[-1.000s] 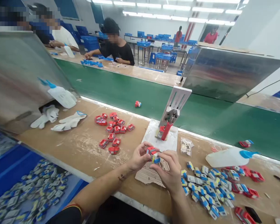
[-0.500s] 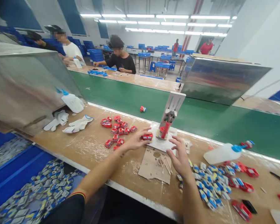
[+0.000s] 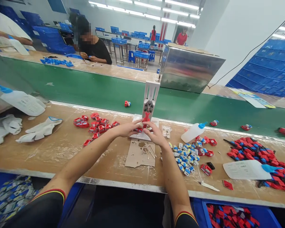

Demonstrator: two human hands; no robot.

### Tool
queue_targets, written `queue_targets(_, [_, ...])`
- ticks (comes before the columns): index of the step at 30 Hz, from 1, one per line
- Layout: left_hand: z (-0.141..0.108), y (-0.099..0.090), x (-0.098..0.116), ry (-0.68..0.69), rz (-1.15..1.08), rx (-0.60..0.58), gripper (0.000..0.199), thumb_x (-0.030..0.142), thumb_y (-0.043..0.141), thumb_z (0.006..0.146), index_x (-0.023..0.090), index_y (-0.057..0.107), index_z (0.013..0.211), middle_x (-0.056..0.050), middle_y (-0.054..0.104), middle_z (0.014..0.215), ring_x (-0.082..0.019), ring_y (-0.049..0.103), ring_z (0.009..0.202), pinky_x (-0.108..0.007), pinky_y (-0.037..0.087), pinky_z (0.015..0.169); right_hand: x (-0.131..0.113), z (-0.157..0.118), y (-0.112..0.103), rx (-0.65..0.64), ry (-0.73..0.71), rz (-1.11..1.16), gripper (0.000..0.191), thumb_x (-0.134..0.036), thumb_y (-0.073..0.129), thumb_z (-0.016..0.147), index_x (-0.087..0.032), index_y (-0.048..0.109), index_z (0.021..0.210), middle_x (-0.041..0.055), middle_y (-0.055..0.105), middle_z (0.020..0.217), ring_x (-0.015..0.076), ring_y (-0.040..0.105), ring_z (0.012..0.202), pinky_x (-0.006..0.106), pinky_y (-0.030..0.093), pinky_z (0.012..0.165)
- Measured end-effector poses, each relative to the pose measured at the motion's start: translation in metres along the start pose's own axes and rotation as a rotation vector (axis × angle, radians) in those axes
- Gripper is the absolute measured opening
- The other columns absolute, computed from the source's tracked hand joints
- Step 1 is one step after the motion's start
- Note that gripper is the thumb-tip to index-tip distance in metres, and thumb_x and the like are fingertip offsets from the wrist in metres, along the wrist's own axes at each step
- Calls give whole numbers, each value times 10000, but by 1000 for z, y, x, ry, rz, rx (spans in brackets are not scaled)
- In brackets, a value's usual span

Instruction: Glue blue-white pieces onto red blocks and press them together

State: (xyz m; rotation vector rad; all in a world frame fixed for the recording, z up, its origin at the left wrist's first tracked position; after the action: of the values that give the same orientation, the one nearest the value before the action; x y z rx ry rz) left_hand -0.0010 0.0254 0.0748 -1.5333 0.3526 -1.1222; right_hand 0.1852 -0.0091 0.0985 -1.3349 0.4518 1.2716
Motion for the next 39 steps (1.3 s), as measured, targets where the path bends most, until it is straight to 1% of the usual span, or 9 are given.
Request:
queue_targets(4, [8, 0, 9, -39, 67, -60, 465, 117, 625, 964, 201, 586, 1420, -173, 286, 1763, -317, 620, 1421, -417, 525, 1144, -11, 3, 3, -11, -33, 17, 540, -733, 571, 945, -268, 723, 1172, 85, 751, 1075, 238, 686, 964, 379, 592, 796])
queue_targets(10, [9, -3, 17, -54, 124, -79, 417, 75, 589, 954, 184, 621, 1355, -182, 253, 1773, -300, 688, 1325, -418, 556, 1105, -73, -6, -28, 91, -139, 102, 503, -695, 571, 980, -276, 715, 1218, 54, 744, 953, 207, 684, 852, 358, 579, 771])
queue_targets(13, [8, -5, 19, -62, 142, -85, 364, 79, 565, 964, 169, 637, 1310, -191, 261, 1768, -321, 671, 1352, -433, 566, 1090, -101, 29, -55, 158, -172, 247, 565, -719, 552, 977, -290, 655, 1329, 44, 758, 901, 207, 720, 820, 344, 574, 696])
queue_targets(18, [7, -7, 23, -79, 176, -81, 366, 95, 592, 959, 205, 651, 1303, -149, 306, 1761, -309, 678, 1349, -407, 574, 1074, -116, 98, -88, 322, -322, 339, 606, -672, 611, 954, -382, 503, 1475, 68, 788, 1143, 229, 773, 1004, 368, 613, 754])
queue_targets(22, [8, -10, 22, -91, 190, -52, 369, 100, 619, 949, 220, 655, 1296, -129, 359, 1742, -287, 697, 1325, -357, 594, 1025, -73, 80, -89, 492, -382, 250, 517, -569, 722, 891, -331, 595, 1331, 68, 758, 1129, 235, 735, 1018, 370, 603, 758])
queue_targets(24, [8, -10, 21, -83, 178, -39, 345, 107, 640, 941, 224, 668, 1265, -120, 377, 1736, -277, 718, 1291, -341, 599, 1008, -34, 54, -84, 614, -263, 118, 342, -548, 692, 890, -270, 660, 1086, 54, 723, 976, 213, 691, 884, 353, 570, 701])
queue_targets(27, [7, -9, 19, -56, 131, -13, 360, 94, 651, 928, 227, 664, 1262, -118, 373, 1738, -282, 698, 1325, -351, 578, 1065, 18, 29, -60, 463, -35, -35, 384, -583, 723, 799, -224, 674, 924, 70, 715, 911, 210, 643, 799, 347, 527, 647])
queue_targets(31, [5, -4, 12, -15, 58, 10, 417, 68, 616, 928, 236, 634, 1309, -118, 328, 1756, -293, 640, 1403, -394, 545, 1134, 53, 31, -26, 245, 114, -91, 497, -474, 884, 617, -208, 732, 1008, 86, 782, 1023, 218, 666, 862, 334, 535, 681])
queue_targets(39, [1, 1, 2, 21, 2, 28, 408, 132, 574, 970, 233, 614, 1364, -145, 311, 1757, -315, 675, 1345, -438, 567, 1106, 81, 55, -2, 121, 191, -124, 284, -354, 766, 797, -194, 717, 1026, 76, 793, 1048, 213, 690, 930, 334, 552, 804])
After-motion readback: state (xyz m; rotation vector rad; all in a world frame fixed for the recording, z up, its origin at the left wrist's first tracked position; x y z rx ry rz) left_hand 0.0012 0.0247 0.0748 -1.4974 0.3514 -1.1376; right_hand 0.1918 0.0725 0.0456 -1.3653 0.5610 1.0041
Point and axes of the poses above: each hand's wrist, its own z-axis towards the middle knuckle, its own y-axis out of the palm, x = y × z, the point moved 5 cm from there along z, towards the middle knuckle
